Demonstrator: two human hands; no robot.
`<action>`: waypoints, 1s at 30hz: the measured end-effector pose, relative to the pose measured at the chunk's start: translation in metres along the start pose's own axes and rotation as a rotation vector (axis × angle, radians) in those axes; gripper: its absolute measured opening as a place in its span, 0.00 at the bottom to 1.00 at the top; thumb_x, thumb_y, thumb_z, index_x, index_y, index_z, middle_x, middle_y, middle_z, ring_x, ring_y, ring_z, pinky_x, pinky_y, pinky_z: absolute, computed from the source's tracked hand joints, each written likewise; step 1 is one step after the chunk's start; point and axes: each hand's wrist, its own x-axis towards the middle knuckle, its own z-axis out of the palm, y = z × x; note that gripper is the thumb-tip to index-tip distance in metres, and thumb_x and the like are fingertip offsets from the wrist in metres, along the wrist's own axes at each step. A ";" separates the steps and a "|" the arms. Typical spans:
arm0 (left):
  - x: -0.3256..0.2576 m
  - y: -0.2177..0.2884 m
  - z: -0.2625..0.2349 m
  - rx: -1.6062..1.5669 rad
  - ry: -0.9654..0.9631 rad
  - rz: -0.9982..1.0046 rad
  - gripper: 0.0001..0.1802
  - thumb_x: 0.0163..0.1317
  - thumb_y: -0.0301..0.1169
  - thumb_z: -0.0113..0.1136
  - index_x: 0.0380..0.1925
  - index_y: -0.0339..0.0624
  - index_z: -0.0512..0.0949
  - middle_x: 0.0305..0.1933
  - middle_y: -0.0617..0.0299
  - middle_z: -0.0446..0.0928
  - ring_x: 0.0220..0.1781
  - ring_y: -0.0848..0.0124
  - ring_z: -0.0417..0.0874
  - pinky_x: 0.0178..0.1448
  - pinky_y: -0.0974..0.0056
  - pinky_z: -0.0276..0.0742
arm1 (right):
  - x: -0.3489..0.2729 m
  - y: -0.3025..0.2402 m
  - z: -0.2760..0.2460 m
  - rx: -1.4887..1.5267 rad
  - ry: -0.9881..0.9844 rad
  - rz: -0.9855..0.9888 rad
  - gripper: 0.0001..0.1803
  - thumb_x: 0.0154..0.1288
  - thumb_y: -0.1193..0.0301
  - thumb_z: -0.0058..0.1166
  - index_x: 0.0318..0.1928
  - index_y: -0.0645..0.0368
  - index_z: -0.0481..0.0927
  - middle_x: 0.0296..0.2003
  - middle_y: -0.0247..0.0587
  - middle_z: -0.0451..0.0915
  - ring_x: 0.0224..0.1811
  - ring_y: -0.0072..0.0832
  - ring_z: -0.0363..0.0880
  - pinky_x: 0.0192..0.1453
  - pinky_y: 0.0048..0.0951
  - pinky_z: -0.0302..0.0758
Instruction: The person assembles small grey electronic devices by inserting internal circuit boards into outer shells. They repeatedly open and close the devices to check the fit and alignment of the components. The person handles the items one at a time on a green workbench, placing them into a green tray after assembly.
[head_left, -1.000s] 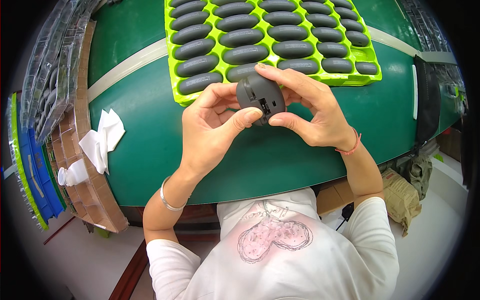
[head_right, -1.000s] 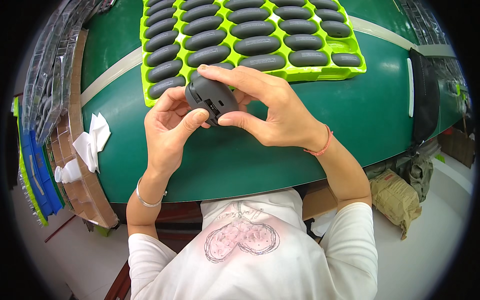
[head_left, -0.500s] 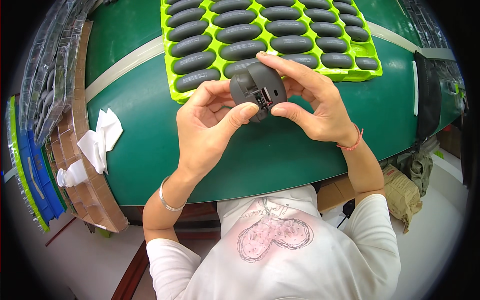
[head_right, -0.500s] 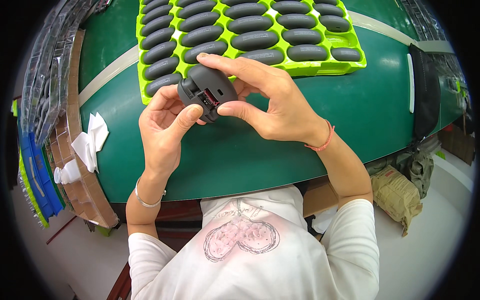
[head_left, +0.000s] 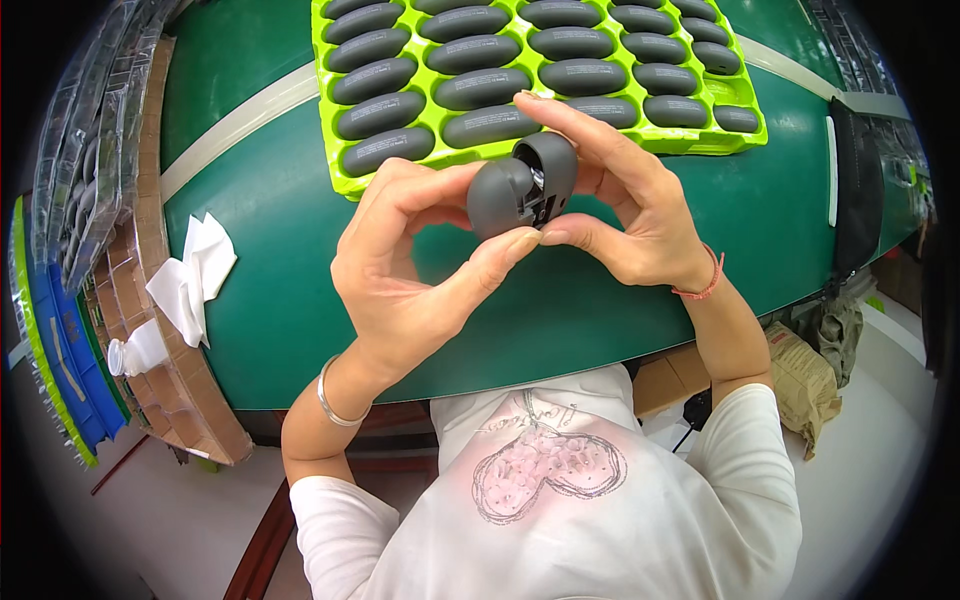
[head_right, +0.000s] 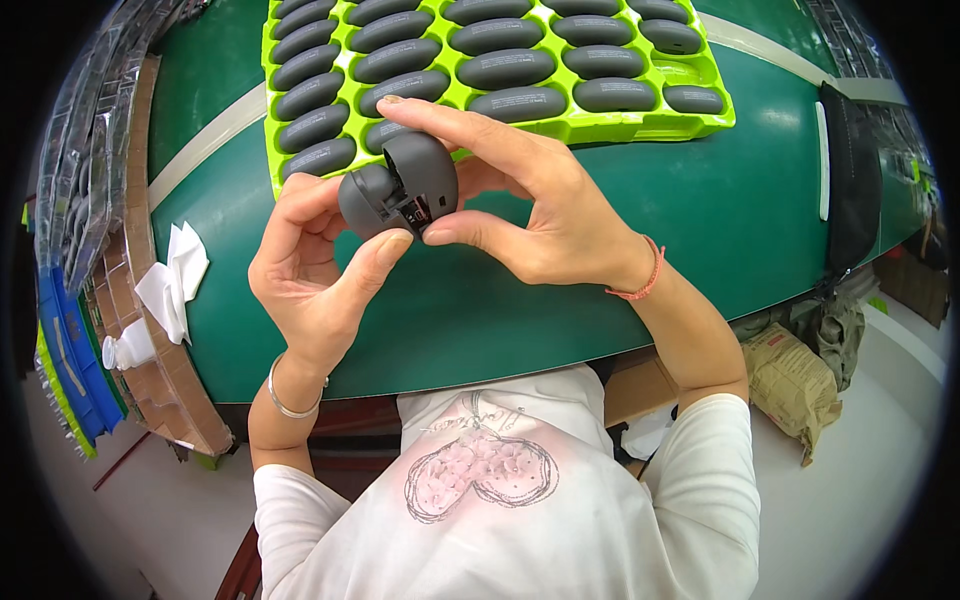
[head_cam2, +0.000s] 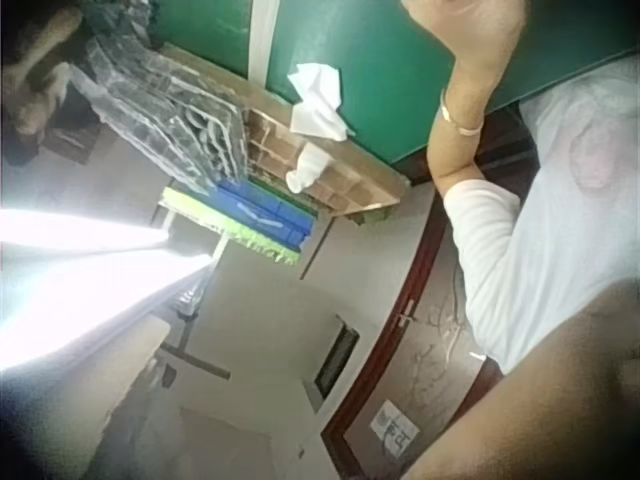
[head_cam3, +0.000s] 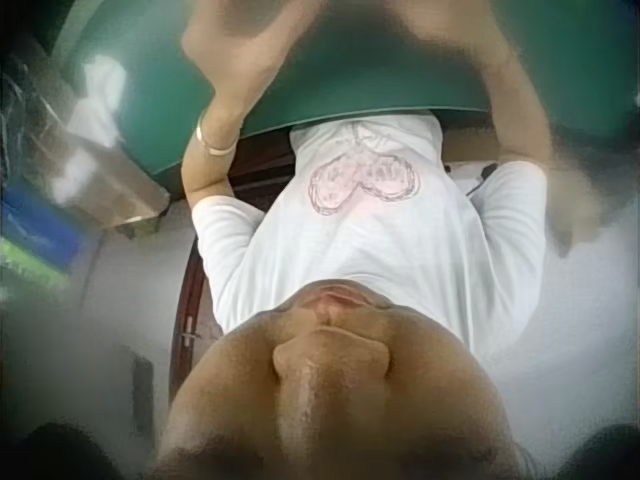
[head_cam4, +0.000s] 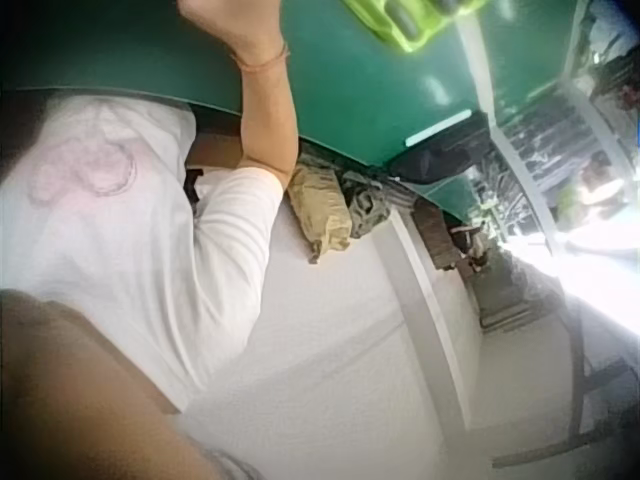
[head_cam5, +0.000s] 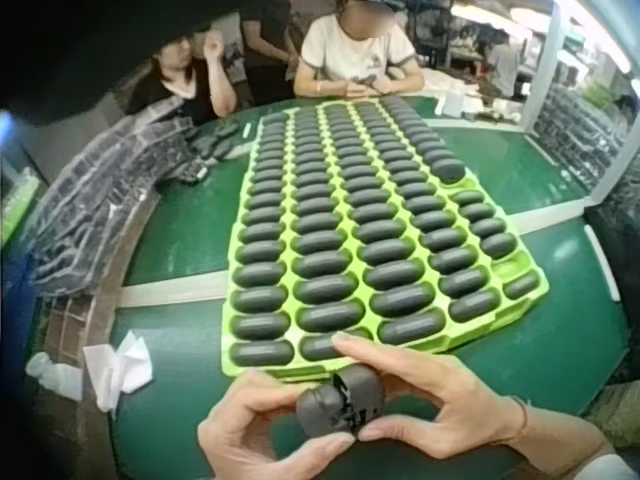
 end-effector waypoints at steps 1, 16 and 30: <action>0.000 0.001 0.000 -0.013 -0.005 -0.014 0.23 0.47 0.21 0.74 0.44 0.31 0.77 0.37 0.57 0.76 0.36 0.73 0.80 0.38 0.70 0.81 | -0.001 0.000 0.001 0.026 -0.002 0.012 0.40 0.58 0.78 0.63 0.68 0.67 0.58 0.69 0.52 0.60 0.61 0.34 0.73 0.60 0.36 0.77; -0.001 0.004 0.000 -0.134 -0.003 -0.112 0.23 0.48 0.21 0.74 0.45 0.29 0.77 0.37 0.58 0.76 0.37 0.74 0.79 0.38 0.71 0.81 | -0.001 -0.001 0.007 0.174 0.056 0.053 0.38 0.58 0.77 0.63 0.68 0.61 0.62 0.62 0.42 0.70 0.56 0.30 0.77 0.56 0.33 0.79; -0.001 0.005 -0.001 -0.112 -0.024 -0.075 0.23 0.48 0.21 0.74 0.45 0.29 0.77 0.37 0.58 0.75 0.37 0.73 0.79 0.38 0.71 0.81 | -0.001 0.000 0.007 0.166 0.055 0.025 0.38 0.58 0.78 0.63 0.68 0.61 0.63 0.62 0.42 0.70 0.56 0.31 0.77 0.56 0.33 0.80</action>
